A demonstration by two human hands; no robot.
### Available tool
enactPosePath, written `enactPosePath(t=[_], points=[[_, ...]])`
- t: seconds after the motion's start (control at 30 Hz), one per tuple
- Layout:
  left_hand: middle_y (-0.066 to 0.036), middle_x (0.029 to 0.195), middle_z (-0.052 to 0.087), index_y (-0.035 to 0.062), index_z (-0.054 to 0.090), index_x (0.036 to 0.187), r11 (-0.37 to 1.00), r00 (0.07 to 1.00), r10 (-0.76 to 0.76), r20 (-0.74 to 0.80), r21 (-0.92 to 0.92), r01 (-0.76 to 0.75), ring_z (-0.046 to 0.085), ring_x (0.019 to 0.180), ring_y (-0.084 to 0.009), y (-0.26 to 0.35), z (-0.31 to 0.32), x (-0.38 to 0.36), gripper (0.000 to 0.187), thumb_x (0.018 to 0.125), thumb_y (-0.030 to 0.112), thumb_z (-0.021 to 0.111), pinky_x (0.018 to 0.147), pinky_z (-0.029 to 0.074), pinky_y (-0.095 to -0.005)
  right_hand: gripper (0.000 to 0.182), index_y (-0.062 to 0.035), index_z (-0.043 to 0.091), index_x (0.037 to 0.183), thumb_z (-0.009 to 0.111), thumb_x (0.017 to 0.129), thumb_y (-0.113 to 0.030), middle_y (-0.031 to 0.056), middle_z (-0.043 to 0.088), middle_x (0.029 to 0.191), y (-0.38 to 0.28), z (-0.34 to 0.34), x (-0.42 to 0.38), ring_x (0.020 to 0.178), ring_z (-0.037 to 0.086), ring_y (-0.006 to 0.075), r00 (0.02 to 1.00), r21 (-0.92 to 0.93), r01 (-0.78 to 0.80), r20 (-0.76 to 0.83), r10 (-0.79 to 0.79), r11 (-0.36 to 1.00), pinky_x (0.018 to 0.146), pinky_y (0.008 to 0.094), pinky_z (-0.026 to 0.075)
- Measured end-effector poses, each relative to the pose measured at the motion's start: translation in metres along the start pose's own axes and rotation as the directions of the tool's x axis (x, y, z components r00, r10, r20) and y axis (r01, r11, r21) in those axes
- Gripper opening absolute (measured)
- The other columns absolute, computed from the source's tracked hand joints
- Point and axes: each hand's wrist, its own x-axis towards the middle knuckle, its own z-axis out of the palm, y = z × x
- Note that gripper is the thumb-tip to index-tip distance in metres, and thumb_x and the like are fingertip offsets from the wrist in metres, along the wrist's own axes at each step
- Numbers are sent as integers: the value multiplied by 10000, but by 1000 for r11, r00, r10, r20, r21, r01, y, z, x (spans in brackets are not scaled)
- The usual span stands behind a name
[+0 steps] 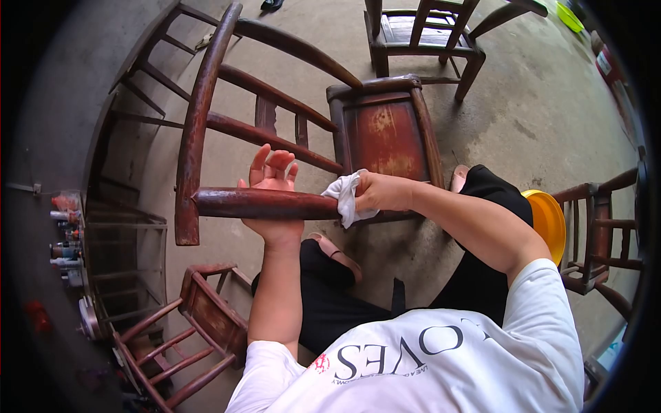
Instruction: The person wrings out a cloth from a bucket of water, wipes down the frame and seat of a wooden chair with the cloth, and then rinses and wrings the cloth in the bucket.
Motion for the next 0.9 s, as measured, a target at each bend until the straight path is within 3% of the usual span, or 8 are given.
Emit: enactPosePath(t=[0.1, 0.13, 0.4, 0.47, 0.6, 0.67, 0.8, 0.9], points=[[-99, 1121, 556, 78, 459, 1253, 1000, 1000, -10, -6, 1, 10, 483, 1097, -223, -2, -1, 0, 628, 847, 545, 360, 985, 255, -412, 245, -26, 613, 973, 637, 810, -207, 1, 588, 823, 3, 19, 16, 784, 520, 77, 969, -308, -6, -238, -70, 951, 708, 269, 447], [-100, 1121, 555, 77, 459, 1254, 1000, 1000, -7, 2, 3, 7, 484, 1097, -223, -1, -2, 0, 631, 846, 548, 360, 985, 256, -413, 272, -14, 601, 911, 634, 795, -258, 36, 587, 804, 2, 23, 18, 775, 523, 106, 959, -288, -6, -274, -76, 958, 696, 283, 442], [-92, 1105, 557, 73, 470, 1239, 1000, 1000, 3, 4, 6, -3, 485, 1082, -213, -1, -1, 1, 614, 853, 530, 333, 971, 265, -394, 314, -12, 579, 945, 639, 778, -271, 62, 585, 850, -19, 36, 12, 823, 522, 127, 952, -256, -66, -305, -15, 964, 743, 292, 431], [-102, 1113, 560, 73, 460, 1252, 1000, 1000, 10, 17, 10, -10, 487, 1094, -223, -1, -2, -1, 630, 844, 543, 363, 978, 265, -406, 300, -24, 577, 1013, 639, 810, -236, 37, 584, 906, -8, 30, 9, 866, 517, 115, 966, -216, 40, -240, -93, 976, 777, 281, 431], [-95, 1102, 567, 76, 468, 1243, 1000, 1000, 4, -30, 4, -4, 492, 1088, -218, 0, 1, -1, 622, 841, 541, 368, 975, 268, -403, 330, -49, 574, 1116, 646, 824, -184, -1, 573, 960, -2, 13, -2, 893, 486, 81, 986, -210, -43, -169, 7, 977, 796, 254, 418], [-92, 1100, 569, 77, 472, 1240, 1000, 999, 8, -43, 10, -8, 494, 1086, -216, 0, 0, -2, 619, 841, 540, 370, 975, 270, -402, 367, -56, 567, 1150, 657, 813, -172, -12, 574, 933, 20, 2, 6, 861, 486, 75, 995, -206, 81, -33, -90, 975, 780, 248, 421], [-89, 1099, 569, 79, 475, 1236, 1000, 1000, 9, -26, 14, -8, 494, 1084, -211, -2, -1, 0, 610, 845, 532, 358, 978, 272, -393, 325, -50, 580, 1099, 659, 805, -163, -16, 571, 878, 25, 10, 12, 827, 491, 73, 991, -124, 114, -62, -122, 986, 754, 250, 430], [-91, 1099, 568, 78, 475, 1237, 999, 999, 15, -41, 31, -13, 493, 1084, -209, -2, -2, -1, 608, 848, 527, 346, 979, 273, -387, 269, -44, 585, 1023, 652, 803, -182, 5, 573, 838, 2, 30, 15, 805, 503, 82, 959, -368, 45, -245, -143, 929, 727, 259, 437]])
